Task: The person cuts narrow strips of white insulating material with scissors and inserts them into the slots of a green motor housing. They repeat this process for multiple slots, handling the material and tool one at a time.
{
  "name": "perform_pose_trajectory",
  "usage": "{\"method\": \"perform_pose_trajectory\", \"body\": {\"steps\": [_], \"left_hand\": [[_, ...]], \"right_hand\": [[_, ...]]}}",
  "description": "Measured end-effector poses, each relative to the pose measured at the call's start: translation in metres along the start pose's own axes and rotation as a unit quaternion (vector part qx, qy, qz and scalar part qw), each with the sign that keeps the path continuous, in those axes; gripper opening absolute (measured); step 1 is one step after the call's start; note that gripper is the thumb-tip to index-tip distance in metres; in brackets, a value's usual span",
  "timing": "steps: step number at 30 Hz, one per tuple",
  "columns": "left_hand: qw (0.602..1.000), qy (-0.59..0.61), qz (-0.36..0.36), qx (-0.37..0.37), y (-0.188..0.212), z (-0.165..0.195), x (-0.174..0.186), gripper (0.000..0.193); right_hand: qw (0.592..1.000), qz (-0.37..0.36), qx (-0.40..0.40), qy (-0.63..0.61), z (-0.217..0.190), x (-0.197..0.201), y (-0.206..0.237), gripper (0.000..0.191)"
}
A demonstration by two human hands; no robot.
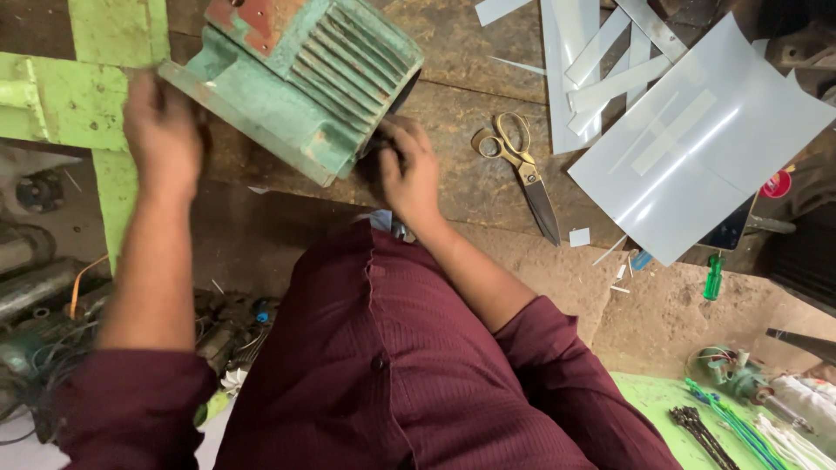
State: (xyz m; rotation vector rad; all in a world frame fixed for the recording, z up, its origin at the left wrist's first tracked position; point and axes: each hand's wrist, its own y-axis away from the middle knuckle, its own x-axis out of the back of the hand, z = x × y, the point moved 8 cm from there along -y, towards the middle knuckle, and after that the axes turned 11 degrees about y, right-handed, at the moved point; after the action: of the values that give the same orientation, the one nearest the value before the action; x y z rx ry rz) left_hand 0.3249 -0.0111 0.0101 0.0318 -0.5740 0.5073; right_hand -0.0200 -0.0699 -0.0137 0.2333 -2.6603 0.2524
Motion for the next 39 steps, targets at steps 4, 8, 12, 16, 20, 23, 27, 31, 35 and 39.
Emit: {"method": "perform_pose_trajectory", "body": {"steps": [4, 8, 12, 16, 20, 23, 27, 31, 35, 39], "left_hand": [[0.892, 0.377, -0.100, 0.228, -0.040, -0.013, -0.035, 0.055], [0.815, 0.440, -0.285, 0.246, -0.045, 0.015, -0.066, 0.070], [0.807, 0.441, -0.306, 0.246, -0.049, 0.017, -0.071, 0.071], [0.819, 0.414, -0.280, 0.282, -0.056, 0.002, -0.073, 0.071], [0.844, 0.406, -0.284, 0.204, -0.057, 0.010, -0.073, 0.077], [0.843, 0.416, -0.289, 0.181, -0.051, 0.016, -0.073, 0.080], [0.835, 0.446, -0.260, 0.189, -0.045, 0.022, -0.069, 0.077], [0.808, 0.500, -0.283, 0.129, -0.034, 0.037, -0.071, 0.071], [0.795, 0.526, -0.237, 0.188, -0.029, 0.011, -0.074, 0.065], [0.953, 0.290, -0.019, 0.083, -0.016, -0.007, -0.045, 0.063]], "right_hand": [[0.995, -0.073, -0.055, -0.041, 0.013, -0.008, 0.000, 0.031], [0.993, -0.100, -0.049, -0.032, 0.013, -0.011, 0.002, 0.039], [0.995, -0.090, -0.038, -0.020, 0.005, -0.015, 0.007, 0.045], [0.993, -0.095, 0.035, 0.064, -0.010, -0.014, 0.007, 0.047], [0.981, -0.153, 0.056, 0.110, -0.003, -0.002, 0.000, 0.047], [0.976, -0.114, 0.001, 0.185, 0.028, 0.032, -0.026, 0.025], [0.931, 0.061, 0.031, 0.358, 0.054, 0.077, -0.089, 0.045], [0.872, 0.018, 0.092, 0.480, 0.056, 0.060, -0.110, 0.052], [0.869, -0.071, 0.158, 0.463, 0.029, 0.042, -0.046, 0.058], [0.855, -0.148, 0.222, 0.445, -0.004, 0.048, 0.046, 0.062]]}}
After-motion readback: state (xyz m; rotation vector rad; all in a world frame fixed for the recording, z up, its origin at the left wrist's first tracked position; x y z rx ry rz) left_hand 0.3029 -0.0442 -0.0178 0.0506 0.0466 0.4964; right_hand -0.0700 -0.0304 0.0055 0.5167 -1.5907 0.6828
